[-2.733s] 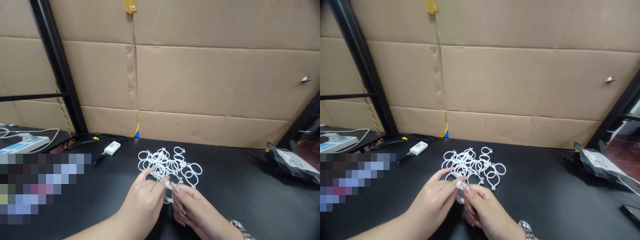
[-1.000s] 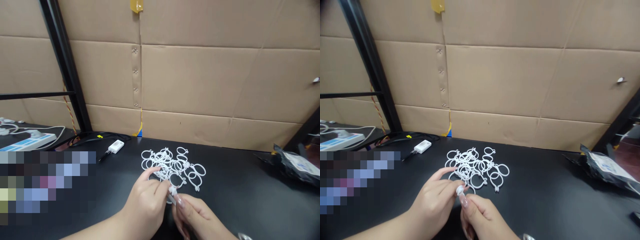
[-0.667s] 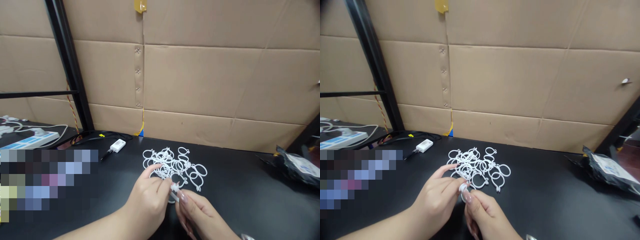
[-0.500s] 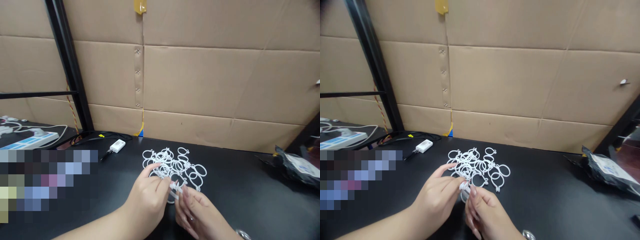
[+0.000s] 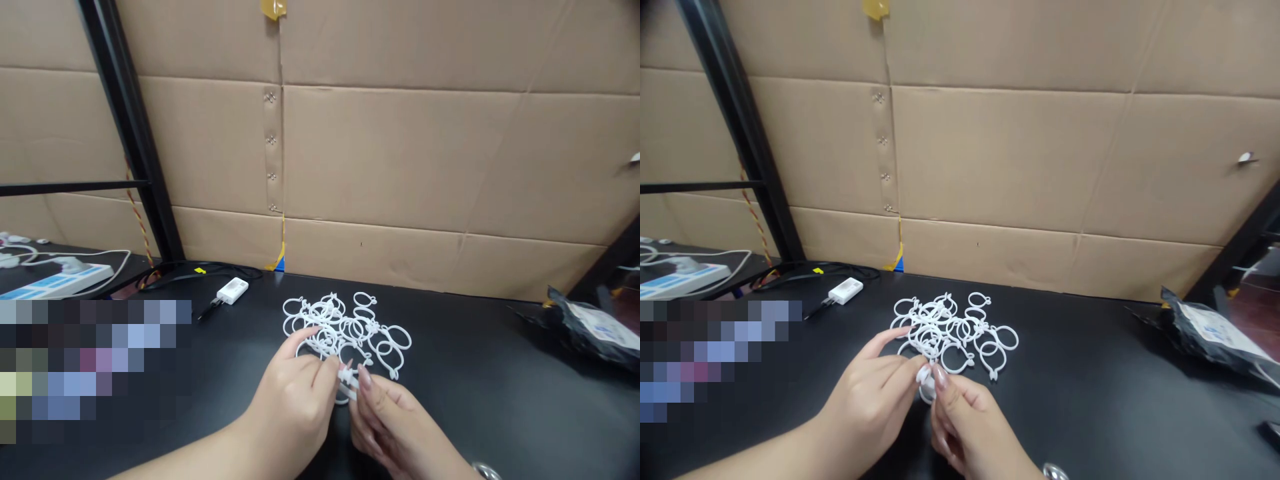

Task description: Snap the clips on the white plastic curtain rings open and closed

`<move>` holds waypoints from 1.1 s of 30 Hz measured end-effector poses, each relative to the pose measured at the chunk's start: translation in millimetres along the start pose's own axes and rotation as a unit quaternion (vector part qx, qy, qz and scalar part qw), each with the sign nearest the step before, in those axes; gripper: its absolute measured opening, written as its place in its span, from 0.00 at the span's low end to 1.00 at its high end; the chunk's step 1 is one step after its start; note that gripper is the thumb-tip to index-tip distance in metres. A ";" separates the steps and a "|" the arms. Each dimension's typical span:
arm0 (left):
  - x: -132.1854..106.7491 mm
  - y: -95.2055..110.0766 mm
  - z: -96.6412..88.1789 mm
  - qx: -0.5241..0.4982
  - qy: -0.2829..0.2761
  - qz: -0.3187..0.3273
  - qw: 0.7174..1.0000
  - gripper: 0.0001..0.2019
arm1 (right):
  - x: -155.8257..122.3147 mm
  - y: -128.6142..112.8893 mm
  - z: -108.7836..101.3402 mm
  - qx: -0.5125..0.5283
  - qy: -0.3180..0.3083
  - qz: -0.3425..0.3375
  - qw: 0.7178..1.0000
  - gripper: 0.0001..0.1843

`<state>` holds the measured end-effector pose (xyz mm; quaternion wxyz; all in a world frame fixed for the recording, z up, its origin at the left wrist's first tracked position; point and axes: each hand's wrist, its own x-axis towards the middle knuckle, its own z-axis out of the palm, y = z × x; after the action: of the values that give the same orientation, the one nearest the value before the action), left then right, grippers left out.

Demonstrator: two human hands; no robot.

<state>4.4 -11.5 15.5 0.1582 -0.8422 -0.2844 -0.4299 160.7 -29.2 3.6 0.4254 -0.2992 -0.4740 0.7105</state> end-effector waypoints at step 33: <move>0.9 6.6 -3.2 0.030 0.038 0.043 0.998 0.10 | -1.2 2.4 1.3 -0.085 0.034 -0.006 0.996 0.29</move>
<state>6.9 -18.0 17.9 0.2123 -0.8314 -0.2544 -0.4461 159.4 -31.3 1.9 0.4189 -0.3552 -0.5198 0.6543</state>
